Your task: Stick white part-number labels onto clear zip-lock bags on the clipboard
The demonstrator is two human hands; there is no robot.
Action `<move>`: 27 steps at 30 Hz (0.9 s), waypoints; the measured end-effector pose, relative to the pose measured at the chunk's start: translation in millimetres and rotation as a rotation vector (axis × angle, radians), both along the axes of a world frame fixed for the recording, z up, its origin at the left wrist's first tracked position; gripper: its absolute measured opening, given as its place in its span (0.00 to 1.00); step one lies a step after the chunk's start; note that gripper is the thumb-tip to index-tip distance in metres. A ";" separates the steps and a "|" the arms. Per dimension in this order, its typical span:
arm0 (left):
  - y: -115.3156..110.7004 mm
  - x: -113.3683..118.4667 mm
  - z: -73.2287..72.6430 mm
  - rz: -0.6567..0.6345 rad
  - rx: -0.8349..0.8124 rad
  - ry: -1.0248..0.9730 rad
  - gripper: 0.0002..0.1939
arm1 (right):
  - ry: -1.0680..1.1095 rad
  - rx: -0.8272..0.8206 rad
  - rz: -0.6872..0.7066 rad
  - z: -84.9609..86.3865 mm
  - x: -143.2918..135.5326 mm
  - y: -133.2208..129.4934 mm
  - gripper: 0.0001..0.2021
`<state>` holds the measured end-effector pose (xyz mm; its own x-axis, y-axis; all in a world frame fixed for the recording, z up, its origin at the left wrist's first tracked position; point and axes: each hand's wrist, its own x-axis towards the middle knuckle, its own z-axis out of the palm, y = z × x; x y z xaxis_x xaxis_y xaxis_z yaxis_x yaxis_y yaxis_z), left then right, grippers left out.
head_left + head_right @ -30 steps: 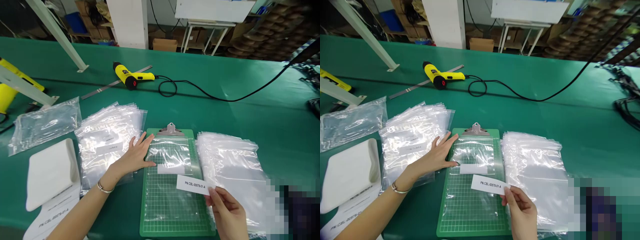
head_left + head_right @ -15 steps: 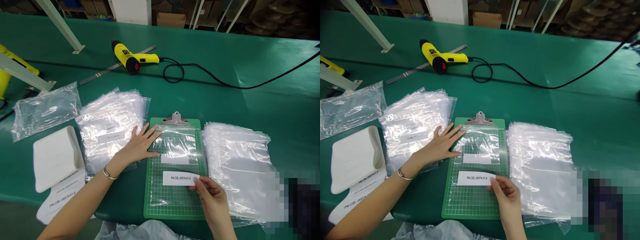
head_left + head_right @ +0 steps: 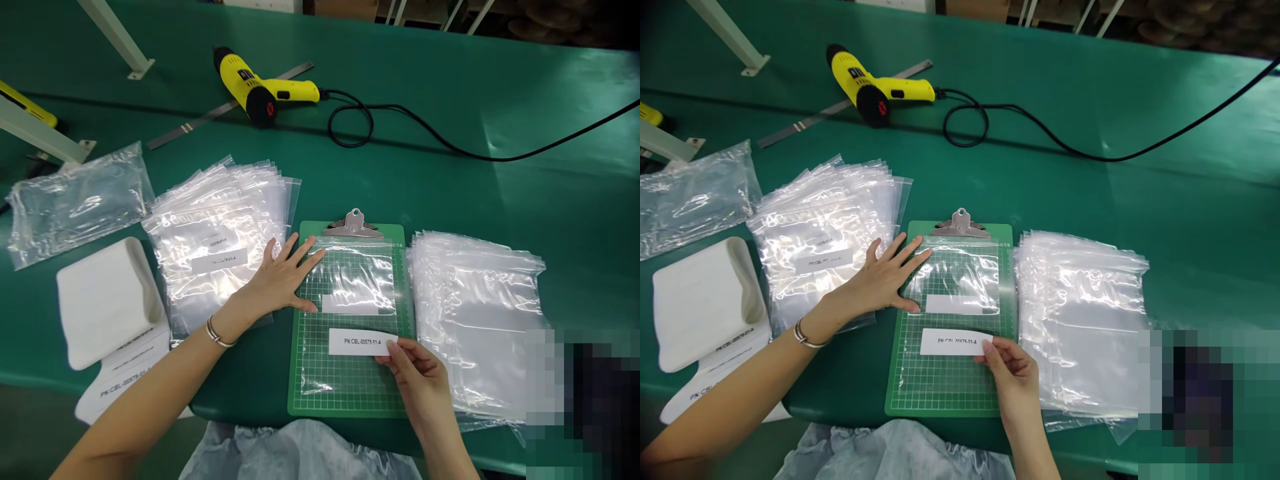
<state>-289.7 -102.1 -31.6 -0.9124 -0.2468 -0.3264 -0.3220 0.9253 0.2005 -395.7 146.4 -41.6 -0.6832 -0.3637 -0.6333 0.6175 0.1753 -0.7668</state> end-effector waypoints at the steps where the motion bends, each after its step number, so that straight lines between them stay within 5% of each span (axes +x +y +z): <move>1: 0.3 -0.4 0.5 0.002 -0.002 -0.004 0.53 | -0.033 -0.016 -0.028 1.3 -0.8 -0.7 0.13; 9: 2.1 -3.5 4.4 0.005 0.003 -0.053 0.53 | -0.125 -0.088 -0.103 13.1 -6.5 -2.4 0.12; 15: 3.8 -5.2 8.1 -0.003 -0.014 -0.075 0.53 | 0.038 -0.098 -0.145 17.6 -24.6 -5.7 0.11; 27: 3.1 -2.5 -2.4 0.001 -0.038 -0.013 0.55 | 0.237 0.020 0.186 11.4 -30.4 -44.8 0.10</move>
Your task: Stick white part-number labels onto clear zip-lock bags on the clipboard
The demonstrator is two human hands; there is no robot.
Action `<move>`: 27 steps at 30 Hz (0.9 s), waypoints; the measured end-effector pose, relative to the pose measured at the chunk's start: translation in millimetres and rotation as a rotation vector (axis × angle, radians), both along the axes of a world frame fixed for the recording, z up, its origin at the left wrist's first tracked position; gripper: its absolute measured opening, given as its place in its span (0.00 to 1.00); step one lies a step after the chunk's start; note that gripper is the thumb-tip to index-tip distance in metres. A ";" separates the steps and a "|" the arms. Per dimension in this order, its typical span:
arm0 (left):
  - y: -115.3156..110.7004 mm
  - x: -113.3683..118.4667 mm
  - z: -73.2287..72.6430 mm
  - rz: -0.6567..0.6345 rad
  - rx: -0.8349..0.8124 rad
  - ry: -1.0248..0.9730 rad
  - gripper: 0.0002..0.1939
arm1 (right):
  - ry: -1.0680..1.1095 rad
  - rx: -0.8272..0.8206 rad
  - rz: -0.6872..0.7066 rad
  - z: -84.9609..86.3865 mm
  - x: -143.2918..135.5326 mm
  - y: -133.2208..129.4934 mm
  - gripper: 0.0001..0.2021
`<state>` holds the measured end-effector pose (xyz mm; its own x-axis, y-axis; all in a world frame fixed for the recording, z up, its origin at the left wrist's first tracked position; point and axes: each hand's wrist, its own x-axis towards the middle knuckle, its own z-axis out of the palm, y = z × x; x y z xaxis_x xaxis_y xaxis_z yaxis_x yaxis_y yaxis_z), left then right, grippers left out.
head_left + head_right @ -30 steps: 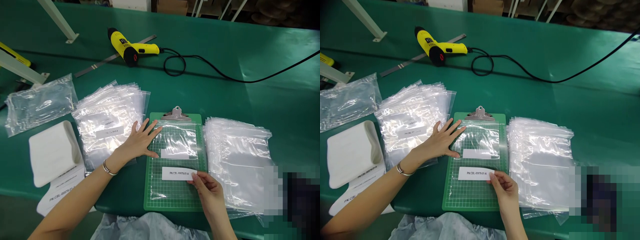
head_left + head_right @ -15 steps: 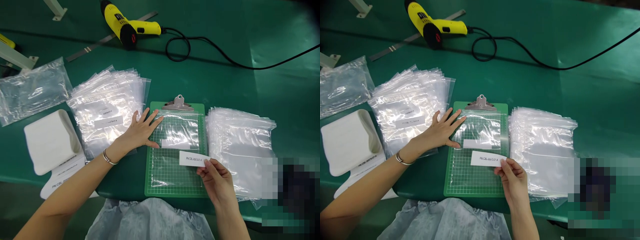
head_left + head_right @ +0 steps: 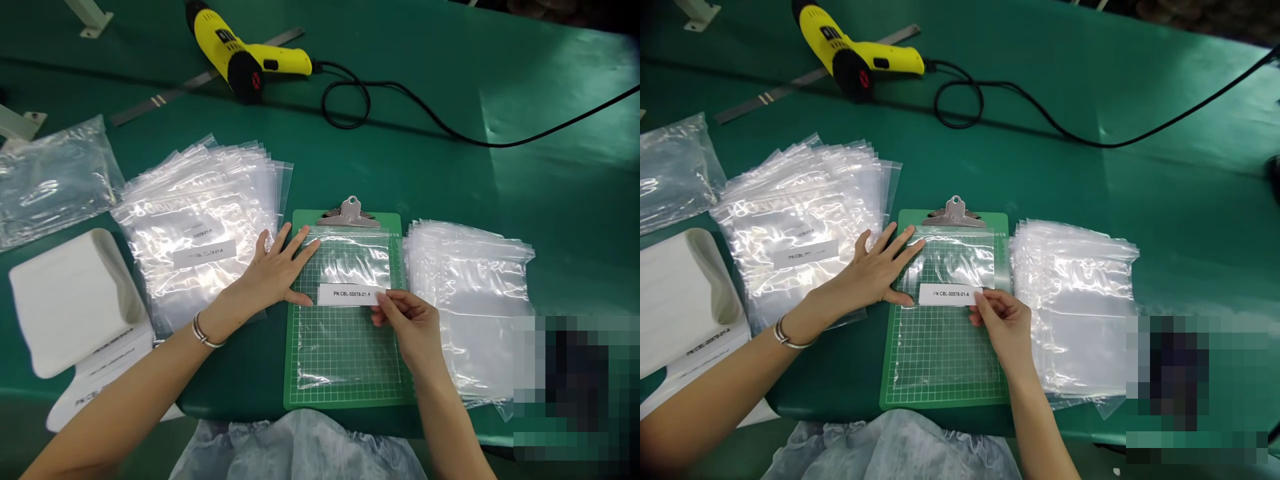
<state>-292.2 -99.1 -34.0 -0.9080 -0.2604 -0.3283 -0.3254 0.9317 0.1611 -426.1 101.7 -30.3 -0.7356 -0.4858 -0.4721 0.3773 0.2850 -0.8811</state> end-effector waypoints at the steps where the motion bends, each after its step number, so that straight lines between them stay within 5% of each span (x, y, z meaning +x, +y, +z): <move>1: 0.0 -0.2 -0.5 0.002 0.005 0.001 0.55 | -0.005 0.014 0.018 -2.0 -0.1 -0.8 0.11; 27: -0.2 -1.1 6.7 -0.004 0.052 -0.011 0.54 | 0.097 0.103 0.056 -8.5 2.2 2.5 0.10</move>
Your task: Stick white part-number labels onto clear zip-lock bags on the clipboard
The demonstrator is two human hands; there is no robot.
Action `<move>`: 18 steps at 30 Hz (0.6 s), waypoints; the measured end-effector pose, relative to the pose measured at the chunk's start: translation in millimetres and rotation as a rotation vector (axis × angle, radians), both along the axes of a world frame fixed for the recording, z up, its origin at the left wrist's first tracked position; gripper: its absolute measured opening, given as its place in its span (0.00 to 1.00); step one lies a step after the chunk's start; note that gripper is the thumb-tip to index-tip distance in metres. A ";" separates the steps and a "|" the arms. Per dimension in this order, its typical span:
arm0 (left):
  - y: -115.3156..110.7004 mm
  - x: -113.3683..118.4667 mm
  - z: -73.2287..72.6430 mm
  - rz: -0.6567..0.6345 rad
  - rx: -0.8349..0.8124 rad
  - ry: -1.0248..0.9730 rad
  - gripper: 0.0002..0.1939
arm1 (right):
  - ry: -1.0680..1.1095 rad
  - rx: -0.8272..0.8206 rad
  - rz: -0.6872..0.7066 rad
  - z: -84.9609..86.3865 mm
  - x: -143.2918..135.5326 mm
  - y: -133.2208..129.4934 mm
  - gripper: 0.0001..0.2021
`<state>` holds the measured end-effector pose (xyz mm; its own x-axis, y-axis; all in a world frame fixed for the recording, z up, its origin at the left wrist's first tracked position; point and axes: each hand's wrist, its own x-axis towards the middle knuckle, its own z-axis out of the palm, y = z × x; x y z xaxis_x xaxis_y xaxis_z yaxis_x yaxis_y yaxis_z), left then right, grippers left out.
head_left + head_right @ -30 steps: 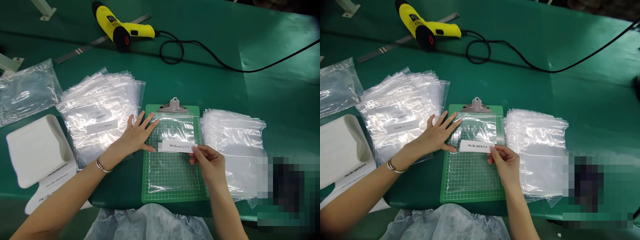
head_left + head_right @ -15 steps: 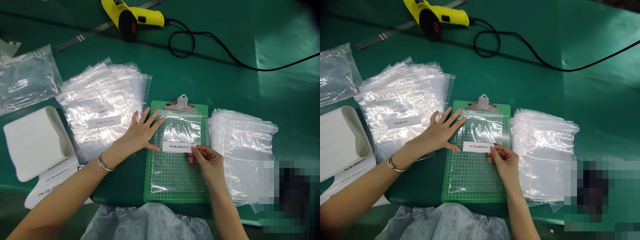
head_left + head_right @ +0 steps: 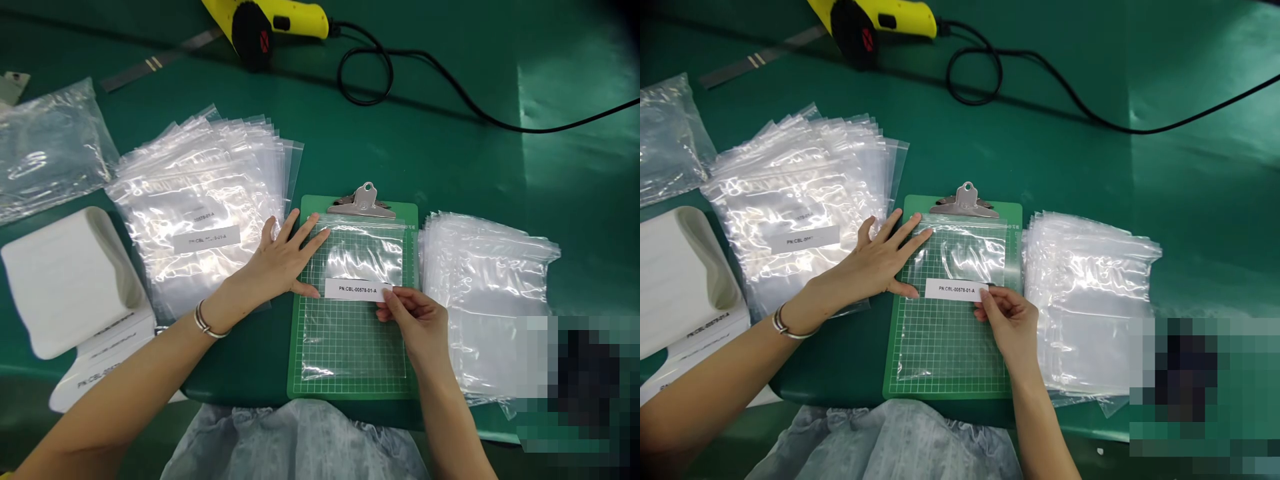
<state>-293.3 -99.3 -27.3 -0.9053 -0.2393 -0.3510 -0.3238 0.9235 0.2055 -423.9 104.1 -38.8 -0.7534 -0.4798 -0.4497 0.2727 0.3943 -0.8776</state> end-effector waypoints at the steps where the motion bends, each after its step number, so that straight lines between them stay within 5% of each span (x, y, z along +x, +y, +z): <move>1: 0.1 0.0 0.4 0.003 0.000 -0.004 0.55 | 0.000 -0.001 -0.001 -0.2 0.1 0.1 0.10; 18: 0.2 0.9 -3.4 -0.003 -0.030 0.031 0.53 | 0.071 0.078 0.036 0.7 7.1 -2.9 0.12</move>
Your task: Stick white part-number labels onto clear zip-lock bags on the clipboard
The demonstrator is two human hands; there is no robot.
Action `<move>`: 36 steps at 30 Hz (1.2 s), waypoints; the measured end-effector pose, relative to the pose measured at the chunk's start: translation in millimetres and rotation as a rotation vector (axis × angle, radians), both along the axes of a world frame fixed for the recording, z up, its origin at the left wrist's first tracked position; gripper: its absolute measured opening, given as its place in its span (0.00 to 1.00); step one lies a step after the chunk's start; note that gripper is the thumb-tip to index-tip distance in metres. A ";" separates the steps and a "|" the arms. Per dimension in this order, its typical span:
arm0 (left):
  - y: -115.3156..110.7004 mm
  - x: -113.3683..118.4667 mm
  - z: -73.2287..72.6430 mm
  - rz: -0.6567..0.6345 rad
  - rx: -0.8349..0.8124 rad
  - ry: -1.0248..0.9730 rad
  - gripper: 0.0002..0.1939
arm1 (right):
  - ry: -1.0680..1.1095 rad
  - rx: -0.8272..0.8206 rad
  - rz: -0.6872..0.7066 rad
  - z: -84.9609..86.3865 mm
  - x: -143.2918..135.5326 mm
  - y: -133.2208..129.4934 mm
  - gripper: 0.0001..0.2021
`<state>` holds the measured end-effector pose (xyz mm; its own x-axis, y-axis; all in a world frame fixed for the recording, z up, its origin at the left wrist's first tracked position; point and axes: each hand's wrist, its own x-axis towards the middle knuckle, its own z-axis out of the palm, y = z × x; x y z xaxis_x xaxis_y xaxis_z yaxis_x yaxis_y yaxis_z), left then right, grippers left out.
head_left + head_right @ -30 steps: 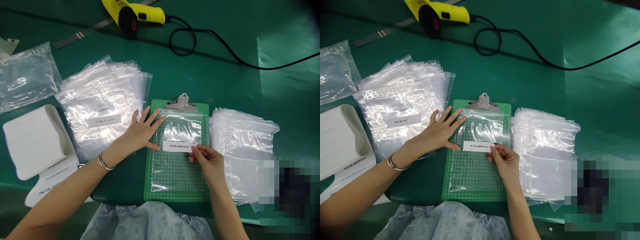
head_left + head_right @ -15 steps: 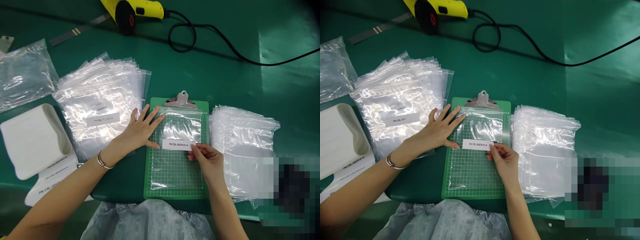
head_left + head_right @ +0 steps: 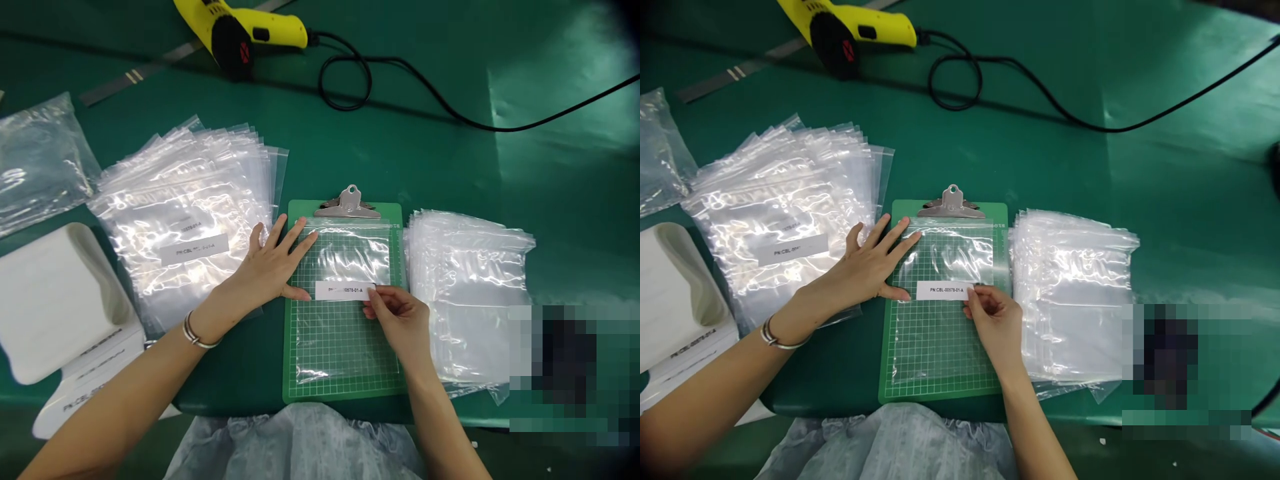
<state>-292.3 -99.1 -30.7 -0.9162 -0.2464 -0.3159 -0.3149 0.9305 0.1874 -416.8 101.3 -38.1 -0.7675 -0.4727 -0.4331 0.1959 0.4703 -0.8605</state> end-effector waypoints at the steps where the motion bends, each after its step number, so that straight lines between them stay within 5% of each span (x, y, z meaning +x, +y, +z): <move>1: 0.0 -0.2 -0.9 0.000 -0.006 -0.001 0.53 | 0.014 0.010 0.018 0.3 0.3 -0.1 0.12; 11: 2.2 0.9 -5.1 -0.018 -0.101 0.031 0.51 | 0.200 0.111 0.174 5.7 1.3 -0.6 0.13; 18: 25.5 5.2 10.5 -0.050 -0.257 0.158 0.42 | 0.339 0.156 0.215 3.4 2.2 -6.0 0.10; 23: 69.2 21.4 -12.1 -0.270 -0.203 0.434 0.34 | 0.480 0.226 0.225 6.6 4.1 -10.8 0.07; 27: 79.4 26.0 -33.4 -0.290 -0.166 0.460 0.36 | 0.566 0.320 0.237 12.2 0.7 -12.8 0.07; 36: 78.8 24.5 -27.0 -0.327 -0.222 0.365 0.35 | 0.574 0.395 0.306 32.5 0.0 -10.1 0.20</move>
<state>-267.8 -20.3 -57.7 -0.9969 0.0457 0.0643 0.0469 0.9987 0.0176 -416.9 91.2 -5.7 -0.7828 -0.5936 -0.1867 -0.4207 0.7260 -0.5440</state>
